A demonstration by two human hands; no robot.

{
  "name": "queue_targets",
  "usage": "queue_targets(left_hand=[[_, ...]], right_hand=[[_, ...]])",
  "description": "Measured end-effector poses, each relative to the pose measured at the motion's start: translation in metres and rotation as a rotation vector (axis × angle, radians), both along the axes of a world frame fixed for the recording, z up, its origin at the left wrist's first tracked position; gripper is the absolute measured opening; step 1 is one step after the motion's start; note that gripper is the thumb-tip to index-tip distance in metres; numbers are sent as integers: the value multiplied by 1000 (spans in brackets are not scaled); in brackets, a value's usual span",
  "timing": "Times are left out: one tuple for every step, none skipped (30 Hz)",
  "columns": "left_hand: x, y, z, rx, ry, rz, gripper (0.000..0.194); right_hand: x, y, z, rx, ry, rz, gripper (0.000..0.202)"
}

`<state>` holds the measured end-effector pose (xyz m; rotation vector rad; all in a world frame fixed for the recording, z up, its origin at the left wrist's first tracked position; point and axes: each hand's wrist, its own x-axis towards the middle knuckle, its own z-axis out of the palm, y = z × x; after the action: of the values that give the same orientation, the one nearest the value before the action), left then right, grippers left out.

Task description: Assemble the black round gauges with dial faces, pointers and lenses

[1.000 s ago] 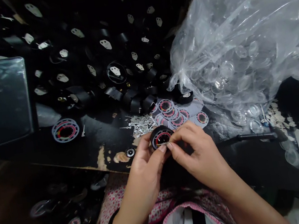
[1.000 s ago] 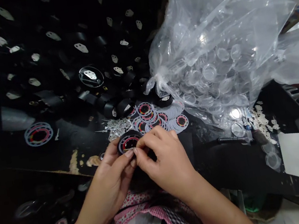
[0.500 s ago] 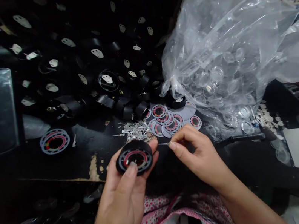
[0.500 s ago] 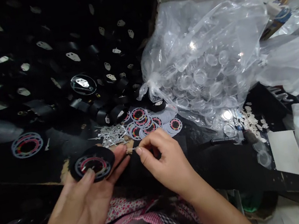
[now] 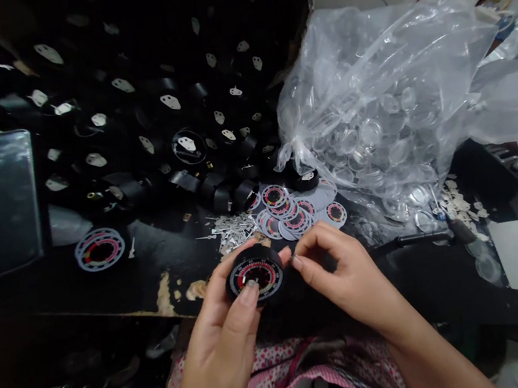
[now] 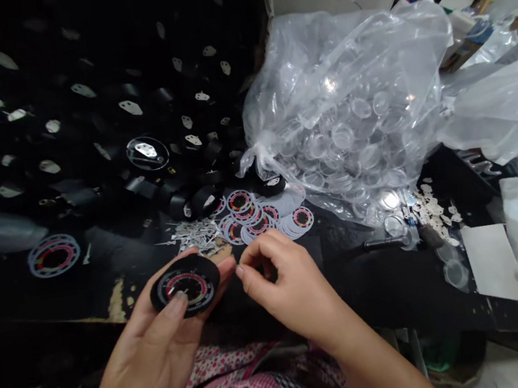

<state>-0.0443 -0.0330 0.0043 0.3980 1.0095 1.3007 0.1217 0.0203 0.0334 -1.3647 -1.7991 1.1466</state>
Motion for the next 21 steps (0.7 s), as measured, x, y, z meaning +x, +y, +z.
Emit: queue_targets(left_hand=[[-1, 1, -2, 0, 7, -5, 36], [-1, 4, -4, -6, 30, -6, 42], [-1, 6, -7, -10, 70, -1, 47], [0, 9, -10, -15, 123, 1, 50], [1, 12, -12, -15, 176, -5, 50], [3, 14, -15, -15, 218, -17, 48], [6, 16, -17, -14, 240, -32, 45], [9, 17, -18, -13, 241, -50, 41], [11, 18, -19, -13, 228, -65, 37], [13, 18, -20, -11, 211, -77, 34], [15, 17, -20, -10, 198, -86, 33], [16, 17, -21, -8, 193, -97, 32], [16, 17, -20, -3, 195, -108, 32], [15, 16, -20, 4, 204, -116, 32], [14, 17, -19, 10, 219, -124, 32], [13, 17, -17, 18, 236, -133, 31], [12, 17, -15, 29, 255, -141, 31], [11, 18, -13, 42, 272, -151, 29], [10, 18, -11, 57, 289, -160, 28], [9, 18, -9, 70, 307, -166, 26], [9, 18, -8, 86, 328, -164, 24]], right_hand=[[1, -1, 2, 7, -11, -1, 12], [1, -2, 3, 21, -17, -8, 12], [1, -2, 5, 41, -15, -18, 12], [1, -4, 7, 65, -7, -23, 11], [0, -5, 8, 93, 1, -21, 10], [-2, -6, 9, 119, -2, -12, 10], [-4, -6, 10, 143, -21, 3, 9], [-6, -7, 10, 163, -54, 18, 9], [-7, -7, 10, 180, -94, 26, 9], [-8, -7, 9, 189, -133, 27, 10], [-9, -7, 9, 193, -167, 23, 10], [-9, -7, 8, 191, -193, 22, 10], [-8, -7, 8, 188, -212, 21, 10], [-7, -8, 8, 183, -226, 22, 10], [-6, -8, 8, 182, -236, 22, 10], [-5, -8, 9, 182, -239, 21, 10], [-5, -9, 9, 183, -232, 22, 10], [-4, -9, 10, 182, -217, 23, 11], [-4, -10, 11, 183, -200, 25, 12], [-4, -11, 12, 182, -183, 29, 12], [-4, -12, 12, 181, -170, 31, 13]])
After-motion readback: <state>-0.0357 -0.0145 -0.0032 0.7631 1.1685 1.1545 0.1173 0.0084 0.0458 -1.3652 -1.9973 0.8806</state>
